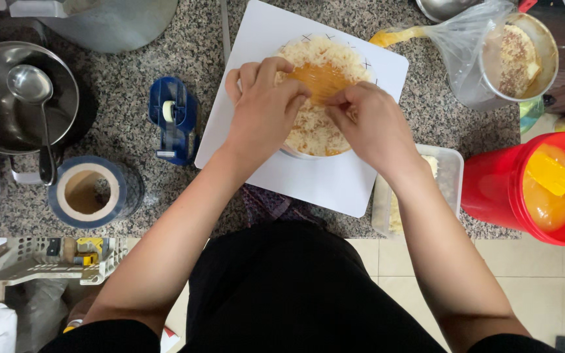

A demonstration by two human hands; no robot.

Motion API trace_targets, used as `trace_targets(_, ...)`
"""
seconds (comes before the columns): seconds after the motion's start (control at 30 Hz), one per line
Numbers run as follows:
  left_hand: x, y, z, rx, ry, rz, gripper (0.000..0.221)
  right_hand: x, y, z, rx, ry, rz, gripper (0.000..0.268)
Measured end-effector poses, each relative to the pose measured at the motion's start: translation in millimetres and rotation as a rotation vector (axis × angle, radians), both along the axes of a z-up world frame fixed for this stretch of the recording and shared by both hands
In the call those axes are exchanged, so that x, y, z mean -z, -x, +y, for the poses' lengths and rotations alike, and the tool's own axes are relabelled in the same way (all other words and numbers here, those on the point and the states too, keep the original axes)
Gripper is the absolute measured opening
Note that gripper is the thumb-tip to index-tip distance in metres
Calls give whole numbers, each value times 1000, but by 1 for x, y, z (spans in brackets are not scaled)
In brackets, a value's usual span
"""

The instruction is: The person decorates a cake by hand-sprinkling white flakes around the edge of an orange-topped cake layer inside a clear ring.

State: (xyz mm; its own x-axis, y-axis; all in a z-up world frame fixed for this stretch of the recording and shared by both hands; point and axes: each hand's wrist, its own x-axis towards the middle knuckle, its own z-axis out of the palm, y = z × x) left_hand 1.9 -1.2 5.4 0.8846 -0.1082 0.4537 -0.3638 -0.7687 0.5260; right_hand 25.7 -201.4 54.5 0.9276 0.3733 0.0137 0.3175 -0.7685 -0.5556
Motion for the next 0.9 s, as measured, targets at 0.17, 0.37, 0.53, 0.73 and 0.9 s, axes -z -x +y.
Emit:
trace_targets(0.17,-5,25,16,-54,72,4,23,-4,7,-2,-22,-96,-31,22)
trace_targets(0.37,44,62,33,-231,387,44,34,-12,17,-1,86,-184,22,18)
trace_targets(0.53,75,82,35,-201,486,145,36,-9,21,3,52,-160,-31,19)
trace_targets(0.73,64,93,20,-191,406,171,41,-1,24,17,-39,-167,-38,20)
trace_targets(0.9,56,97,15,-141,307,200,40,3,28,26,-96,-164,-23,17)
